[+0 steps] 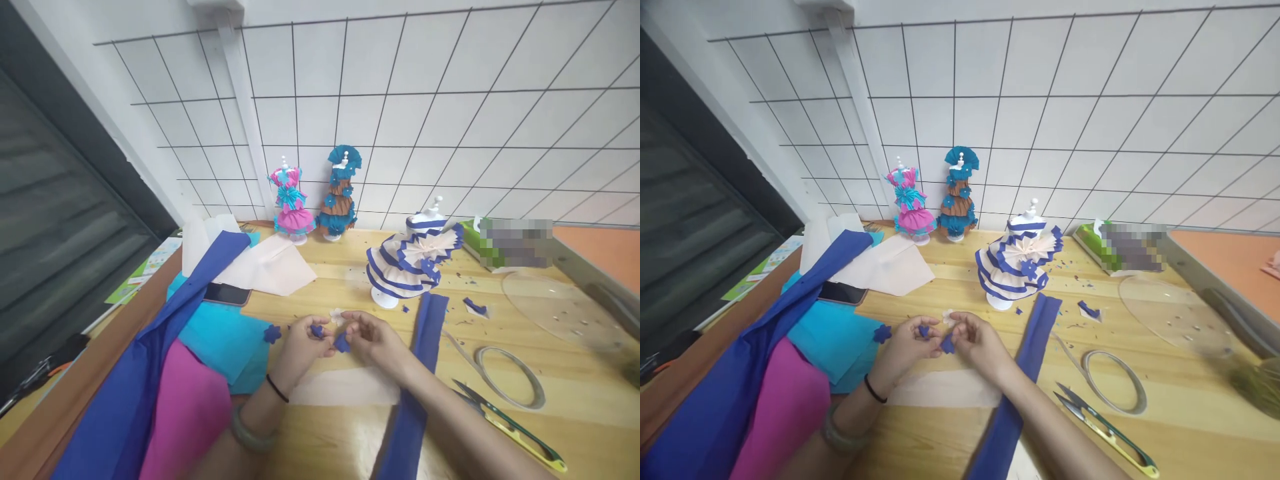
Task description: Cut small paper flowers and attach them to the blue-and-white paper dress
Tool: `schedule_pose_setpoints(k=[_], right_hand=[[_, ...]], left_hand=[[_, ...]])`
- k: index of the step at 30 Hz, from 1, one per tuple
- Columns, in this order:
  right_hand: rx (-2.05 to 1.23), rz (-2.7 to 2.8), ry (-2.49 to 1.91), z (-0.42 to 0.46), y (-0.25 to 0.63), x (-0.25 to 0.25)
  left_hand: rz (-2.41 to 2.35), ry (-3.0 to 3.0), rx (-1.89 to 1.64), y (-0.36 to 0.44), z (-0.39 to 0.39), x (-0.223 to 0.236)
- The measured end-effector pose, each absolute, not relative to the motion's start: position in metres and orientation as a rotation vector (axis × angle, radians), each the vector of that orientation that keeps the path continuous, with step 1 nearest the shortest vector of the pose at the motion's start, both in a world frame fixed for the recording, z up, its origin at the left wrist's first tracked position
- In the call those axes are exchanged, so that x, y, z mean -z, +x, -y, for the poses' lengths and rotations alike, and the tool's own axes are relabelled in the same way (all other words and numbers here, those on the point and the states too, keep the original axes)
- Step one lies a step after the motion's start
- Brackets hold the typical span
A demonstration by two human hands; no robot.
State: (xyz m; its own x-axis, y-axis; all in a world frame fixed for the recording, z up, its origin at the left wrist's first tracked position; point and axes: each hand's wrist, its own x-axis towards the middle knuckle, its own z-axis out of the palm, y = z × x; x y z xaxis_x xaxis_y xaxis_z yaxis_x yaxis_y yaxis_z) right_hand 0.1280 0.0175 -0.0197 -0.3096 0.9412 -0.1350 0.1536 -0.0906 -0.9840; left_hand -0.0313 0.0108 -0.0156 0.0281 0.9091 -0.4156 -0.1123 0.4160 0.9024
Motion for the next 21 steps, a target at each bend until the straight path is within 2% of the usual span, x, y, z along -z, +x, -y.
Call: schedule_pose_setpoints(k=[4, 9, 14, 21], right_hand=[[-1.502, 1.42, -1.223, -0.026, 0.144, 0.013], [-1.287, 1.763, -1.259, -0.045, 0.143, 0.023], [-1.088, 1.891, -1.343, -0.063, 0.127, 0.038], [-0.935, 2.016, -1.445, -0.066, 0.121, 0.031]], left_hand=[[-1.32, 0.835, -0.892, -0.033, -0.01, 0.017], [-1.268, 0.862, -0.814, -0.04, -0.009, 0.016], [-1.217, 0.875, -0.716, -0.044, -0.01, 0.011], [-1.188, 0.936, -0.657, -0.048, -0.012, 0.004]])
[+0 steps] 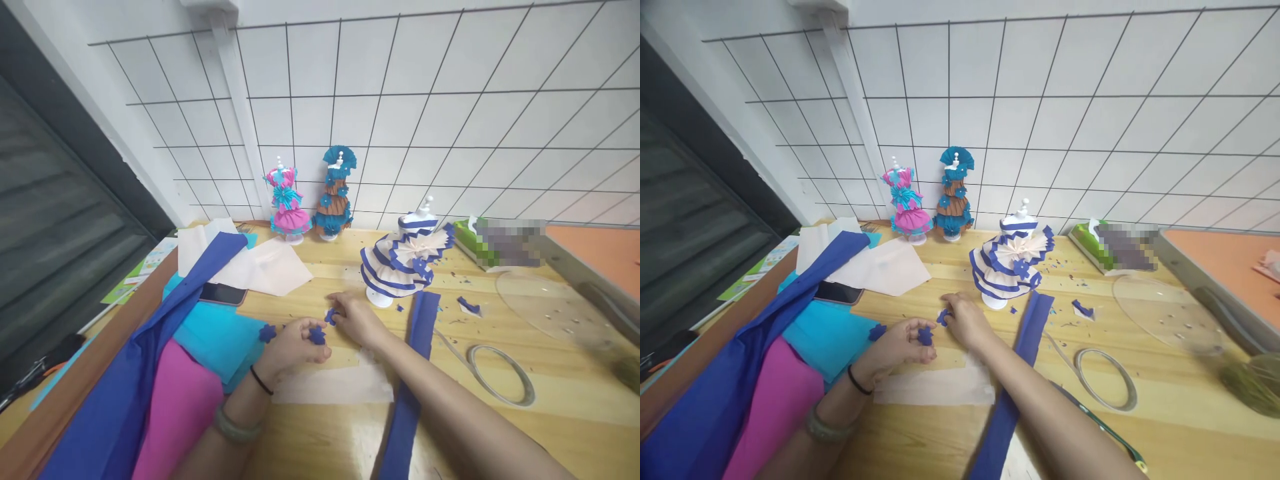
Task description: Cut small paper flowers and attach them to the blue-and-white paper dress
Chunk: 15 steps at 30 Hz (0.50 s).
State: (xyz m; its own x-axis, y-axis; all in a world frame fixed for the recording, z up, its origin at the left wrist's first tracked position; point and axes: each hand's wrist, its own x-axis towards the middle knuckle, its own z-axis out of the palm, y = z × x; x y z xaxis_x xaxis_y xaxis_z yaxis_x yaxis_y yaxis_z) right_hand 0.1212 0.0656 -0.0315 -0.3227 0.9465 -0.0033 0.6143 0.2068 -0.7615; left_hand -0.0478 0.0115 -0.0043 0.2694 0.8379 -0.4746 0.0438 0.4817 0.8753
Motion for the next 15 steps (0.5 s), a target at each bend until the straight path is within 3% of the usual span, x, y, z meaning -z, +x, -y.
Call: schedule_pose_setpoints(k=[15], right_hand=[[-1.154, 1.824, -1.259, -0.0611, 0.126, 0.0375]], left_hand=[[-1.206, 0.831, -0.758, -0.058, -0.018, 0.0002]])
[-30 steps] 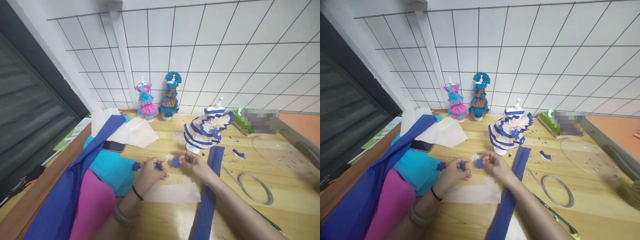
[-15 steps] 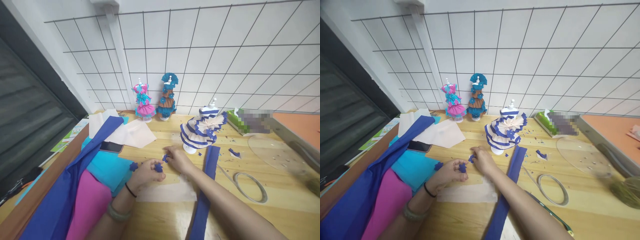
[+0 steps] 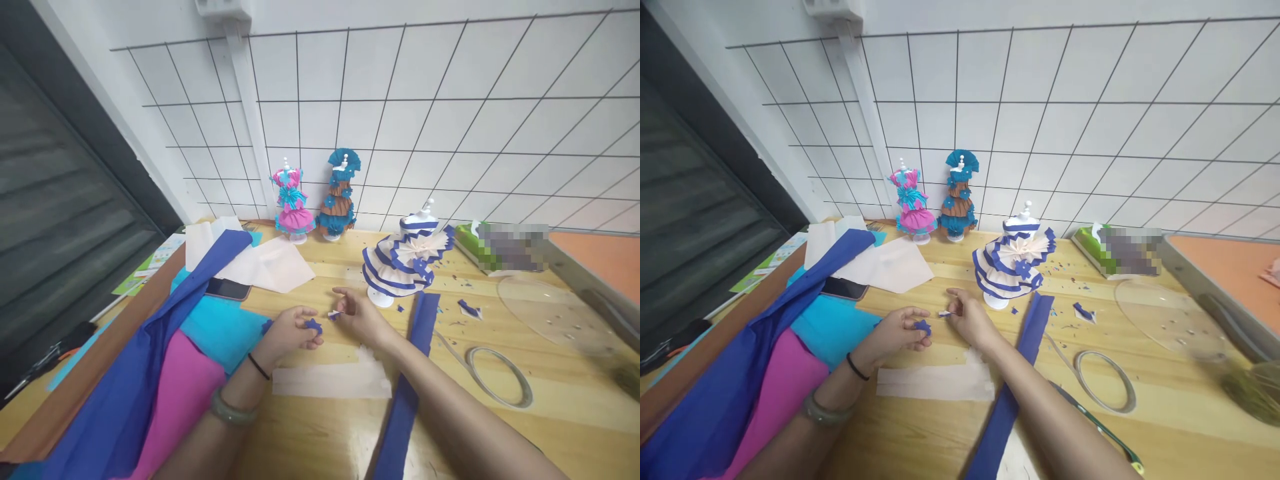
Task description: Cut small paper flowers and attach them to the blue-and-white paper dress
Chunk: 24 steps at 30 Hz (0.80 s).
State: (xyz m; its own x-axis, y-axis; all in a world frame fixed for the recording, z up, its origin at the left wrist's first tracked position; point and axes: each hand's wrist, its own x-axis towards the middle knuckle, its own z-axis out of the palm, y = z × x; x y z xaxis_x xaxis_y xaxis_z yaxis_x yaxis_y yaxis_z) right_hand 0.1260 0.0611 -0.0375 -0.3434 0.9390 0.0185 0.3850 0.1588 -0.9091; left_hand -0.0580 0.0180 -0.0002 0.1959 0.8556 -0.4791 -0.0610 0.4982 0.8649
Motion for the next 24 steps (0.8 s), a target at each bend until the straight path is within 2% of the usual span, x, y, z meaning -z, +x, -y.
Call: schedule_pose_setpoints(k=[8, 14, 24], right_hand=[[-1.431, 1.781, -1.05, -0.038, 0.118, 0.008], [-1.312, 1.842, -1.112, -0.035, 0.111, 0.016], [-1.164, 1.983, -1.194, -0.032, 0.104, 0.015]], left_hand=[[-1.165, 0.889, -0.791, -0.053, -0.016, 0.004], [-1.108, 1.003, -0.818, -0.054, -0.007, 0.008], [-1.313, 1.278, -0.948, -0.051, -0.001, 0.016]])
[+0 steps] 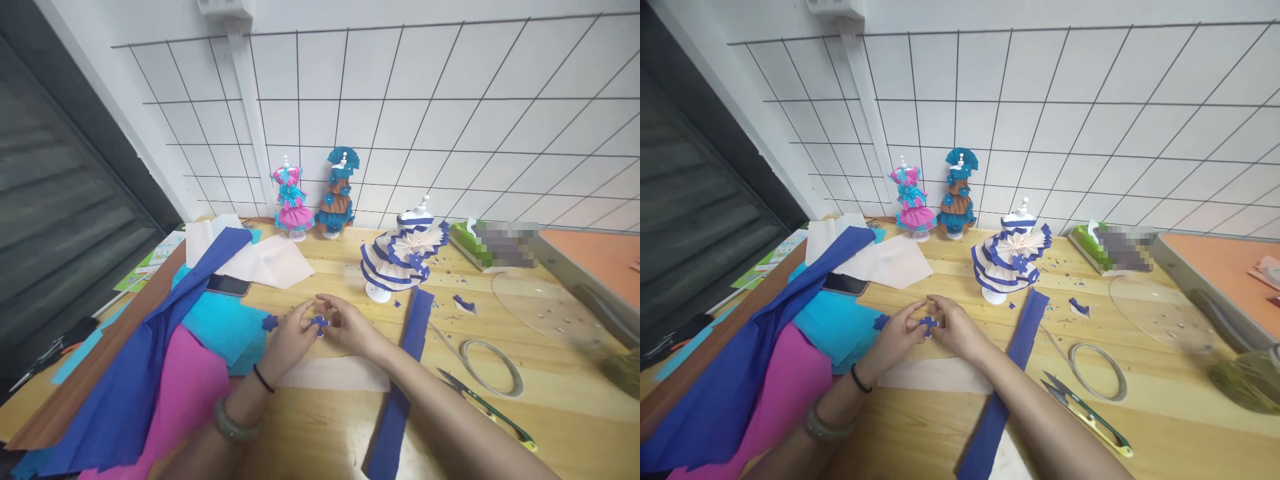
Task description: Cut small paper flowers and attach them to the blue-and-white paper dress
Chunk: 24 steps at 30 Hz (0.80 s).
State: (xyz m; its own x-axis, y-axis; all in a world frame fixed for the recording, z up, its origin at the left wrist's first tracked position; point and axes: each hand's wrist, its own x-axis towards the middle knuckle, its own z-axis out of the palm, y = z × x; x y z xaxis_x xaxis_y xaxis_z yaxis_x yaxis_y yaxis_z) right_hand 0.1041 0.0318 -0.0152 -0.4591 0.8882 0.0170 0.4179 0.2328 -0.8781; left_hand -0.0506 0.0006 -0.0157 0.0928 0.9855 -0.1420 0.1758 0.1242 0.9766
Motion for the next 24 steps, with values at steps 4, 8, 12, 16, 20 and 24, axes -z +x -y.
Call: schedule_pose_setpoints(k=[4, 8, 12, 16, 20, 24], right_hand=[[-1.102, 2.055, -1.283, -0.03, 0.132, 0.002], [-1.006, 2.135, -1.441, -0.018, 0.164, -0.007], [-0.934, 2.27, -1.504, -0.004, 0.17, -0.002], [-1.016, 2.242, -1.476, 0.0, 0.168, 0.005], [-1.064, 2.114, -1.399, -0.001, 0.165, 0.002], [-1.126, 2.005, -1.267, -0.007, 0.158, -0.004]], left_hand=[[-1.356, 1.246, -0.998, -0.056, -0.001, 0.016], [-1.321, 1.064, -0.985, -0.064, -0.002, 0.012], [-1.303, 1.06, -0.962, -0.064, -0.002, 0.011], [-1.258, 1.102, -0.921, -0.061, 0.0, 0.011], [-1.239, 1.139, -0.895, -0.058, 0.0, 0.01], [-1.243, 1.148, -0.862, -0.054, 0.0, 0.008]])
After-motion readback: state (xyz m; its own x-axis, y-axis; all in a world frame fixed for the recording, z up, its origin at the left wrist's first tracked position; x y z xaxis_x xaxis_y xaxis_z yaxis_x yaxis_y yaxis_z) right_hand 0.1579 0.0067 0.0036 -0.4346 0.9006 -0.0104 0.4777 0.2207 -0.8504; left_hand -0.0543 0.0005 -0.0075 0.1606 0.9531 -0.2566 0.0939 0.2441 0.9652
